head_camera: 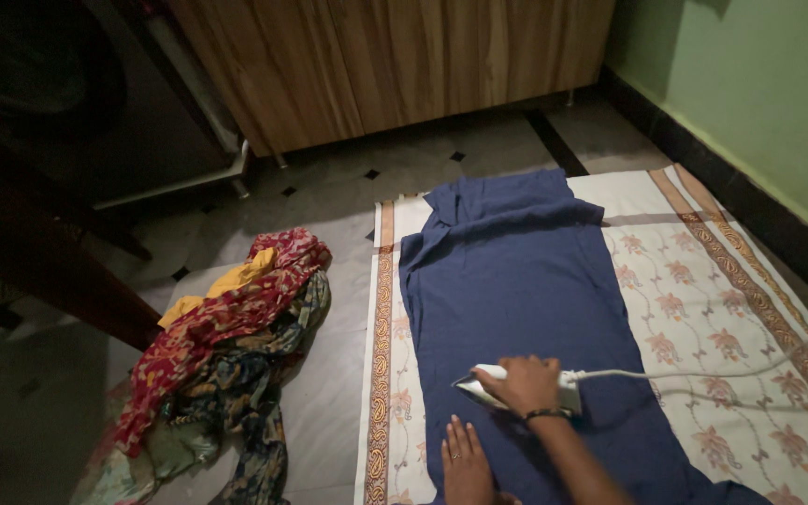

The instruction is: The person irons a blue garment laid out on a patterned mat on the floor. They use a white electric iron, moving it back and forth across the fabric while holding it flat with their other hand.

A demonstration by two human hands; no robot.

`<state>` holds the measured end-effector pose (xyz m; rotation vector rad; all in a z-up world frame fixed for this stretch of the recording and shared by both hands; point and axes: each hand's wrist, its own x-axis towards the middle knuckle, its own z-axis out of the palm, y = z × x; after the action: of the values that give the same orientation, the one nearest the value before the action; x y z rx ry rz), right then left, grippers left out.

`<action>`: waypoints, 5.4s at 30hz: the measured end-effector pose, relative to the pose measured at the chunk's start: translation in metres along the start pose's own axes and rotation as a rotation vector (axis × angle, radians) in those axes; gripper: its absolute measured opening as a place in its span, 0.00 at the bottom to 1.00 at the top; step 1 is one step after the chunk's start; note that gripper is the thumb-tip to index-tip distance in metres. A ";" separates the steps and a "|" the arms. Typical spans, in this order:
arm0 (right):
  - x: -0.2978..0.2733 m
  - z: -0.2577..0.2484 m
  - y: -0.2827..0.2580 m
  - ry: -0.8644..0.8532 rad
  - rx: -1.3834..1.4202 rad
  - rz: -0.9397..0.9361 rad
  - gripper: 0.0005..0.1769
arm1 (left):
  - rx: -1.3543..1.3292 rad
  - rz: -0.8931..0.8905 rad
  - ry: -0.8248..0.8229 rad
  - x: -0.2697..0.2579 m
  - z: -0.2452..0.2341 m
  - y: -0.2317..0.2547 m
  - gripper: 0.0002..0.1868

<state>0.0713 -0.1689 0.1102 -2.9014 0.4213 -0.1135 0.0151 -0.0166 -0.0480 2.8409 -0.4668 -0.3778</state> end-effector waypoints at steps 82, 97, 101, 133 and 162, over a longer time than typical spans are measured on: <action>0.052 -0.019 0.087 -0.162 -0.054 0.289 0.42 | 0.023 0.018 -0.185 0.001 -0.050 0.025 0.80; 0.082 0.010 -0.004 -0.088 -0.020 0.127 0.38 | 0.004 0.008 -0.157 0.021 -0.020 0.027 0.80; 0.090 0.023 -0.060 -0.032 -0.006 -0.019 0.37 | -0.010 0.023 -0.114 0.027 -0.008 0.024 0.80; 0.115 0.022 -0.026 0.007 -0.054 0.032 0.38 | -0.102 0.041 -0.146 0.023 -0.047 0.031 0.75; 0.061 -0.007 0.126 -0.051 -0.003 0.504 0.43 | -0.117 0.009 -0.226 0.013 -0.078 0.033 0.72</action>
<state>0.0946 -0.3060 0.0931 -2.6942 1.1176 0.0403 0.0409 -0.0364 0.0312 2.6936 -0.4826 -0.7056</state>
